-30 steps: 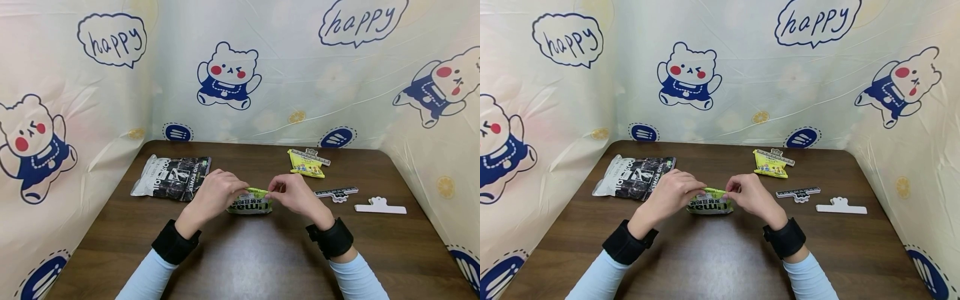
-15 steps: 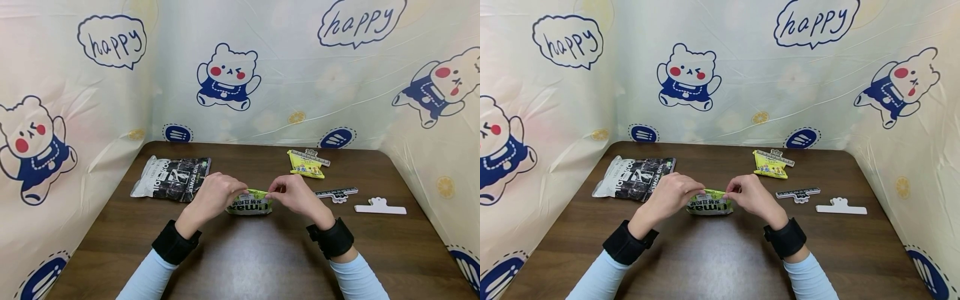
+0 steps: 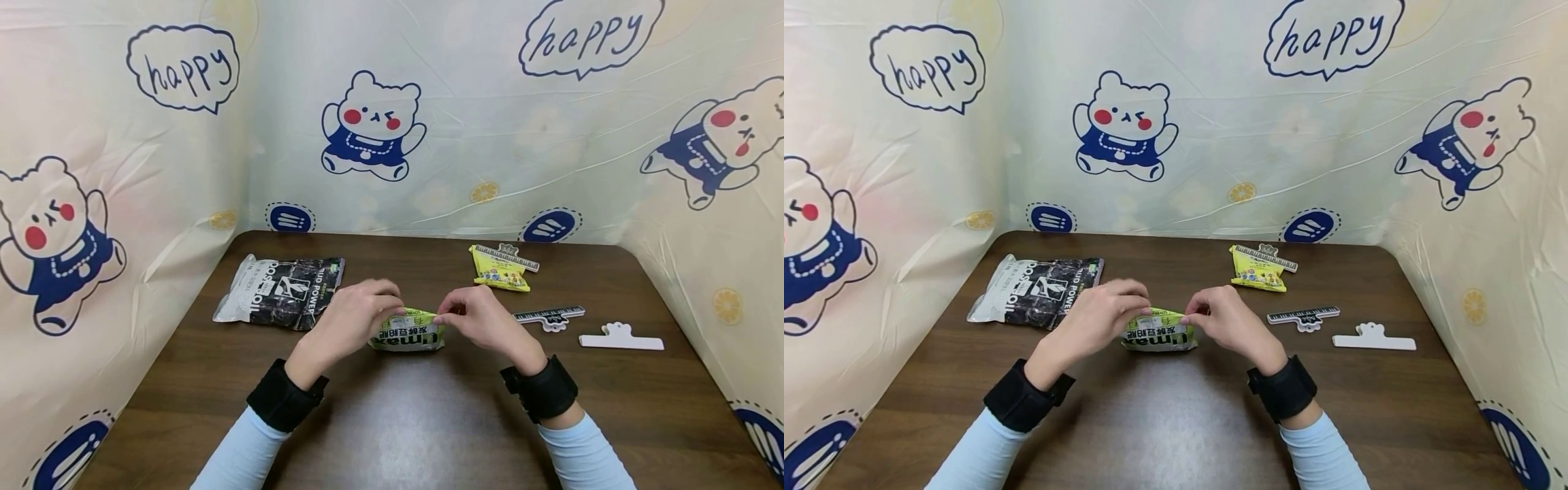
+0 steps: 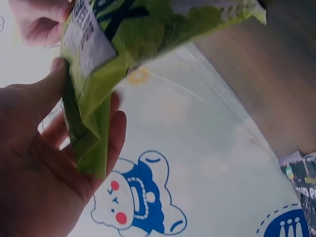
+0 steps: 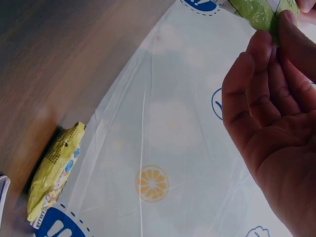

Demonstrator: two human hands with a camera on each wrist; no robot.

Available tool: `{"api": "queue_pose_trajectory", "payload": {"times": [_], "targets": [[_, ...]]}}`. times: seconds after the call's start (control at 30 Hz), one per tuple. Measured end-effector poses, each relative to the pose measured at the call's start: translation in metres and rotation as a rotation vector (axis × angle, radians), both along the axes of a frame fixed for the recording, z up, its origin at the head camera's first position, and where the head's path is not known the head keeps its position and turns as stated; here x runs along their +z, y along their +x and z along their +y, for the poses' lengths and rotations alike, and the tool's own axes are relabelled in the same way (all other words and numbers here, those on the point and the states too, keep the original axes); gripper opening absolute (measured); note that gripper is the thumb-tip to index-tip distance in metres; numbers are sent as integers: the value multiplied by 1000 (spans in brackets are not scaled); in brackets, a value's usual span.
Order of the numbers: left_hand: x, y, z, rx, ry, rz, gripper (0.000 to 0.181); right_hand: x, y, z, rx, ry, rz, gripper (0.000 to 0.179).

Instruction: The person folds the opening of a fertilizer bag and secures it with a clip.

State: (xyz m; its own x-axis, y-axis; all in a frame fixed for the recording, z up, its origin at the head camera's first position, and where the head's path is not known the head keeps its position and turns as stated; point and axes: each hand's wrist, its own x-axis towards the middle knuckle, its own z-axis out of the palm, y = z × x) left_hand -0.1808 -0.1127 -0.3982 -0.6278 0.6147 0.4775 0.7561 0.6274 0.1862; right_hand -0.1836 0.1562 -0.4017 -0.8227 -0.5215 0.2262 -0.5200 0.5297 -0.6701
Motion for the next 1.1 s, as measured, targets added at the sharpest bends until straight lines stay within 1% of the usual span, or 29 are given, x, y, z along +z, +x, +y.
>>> {"api": "queue_pose_trajectory", "payload": {"times": [0.2, 0.33, 0.5, 0.67, 0.77, 0.83, 1.0, 1.1], "targets": [[8, -3, -11, -27, 76, -69, 9, 1, 0, 0, 4, -4, 7, 8], [12, -4, -14, -36, 101, -98, 7, 2, 1, 0, 7, -7, 3, 8], [13, -3, -14, -54, 98, -126, 4, 2, 1, 0, 3, -5, -1, 8], [12, -2, -14, -41, 44, -146, 5, 2, 1, 0, 9, -8, 3, 7], [12, -1, -12, -38, 19, -128, 4, 2, 0, 0, 12, -10, 13, 7], [11, -1, -9, -38, 5, -105, 5, 2, 0, 0, 13, -10, 19, 8], [6, 1, -1, -24, -13, -28, 4, 2, 1, 1, 14, -2, 35, 9], [3, 2, 4, -36, 1, 21, 7, 2, 0, 1, 14, 3, 37, 9]]}}
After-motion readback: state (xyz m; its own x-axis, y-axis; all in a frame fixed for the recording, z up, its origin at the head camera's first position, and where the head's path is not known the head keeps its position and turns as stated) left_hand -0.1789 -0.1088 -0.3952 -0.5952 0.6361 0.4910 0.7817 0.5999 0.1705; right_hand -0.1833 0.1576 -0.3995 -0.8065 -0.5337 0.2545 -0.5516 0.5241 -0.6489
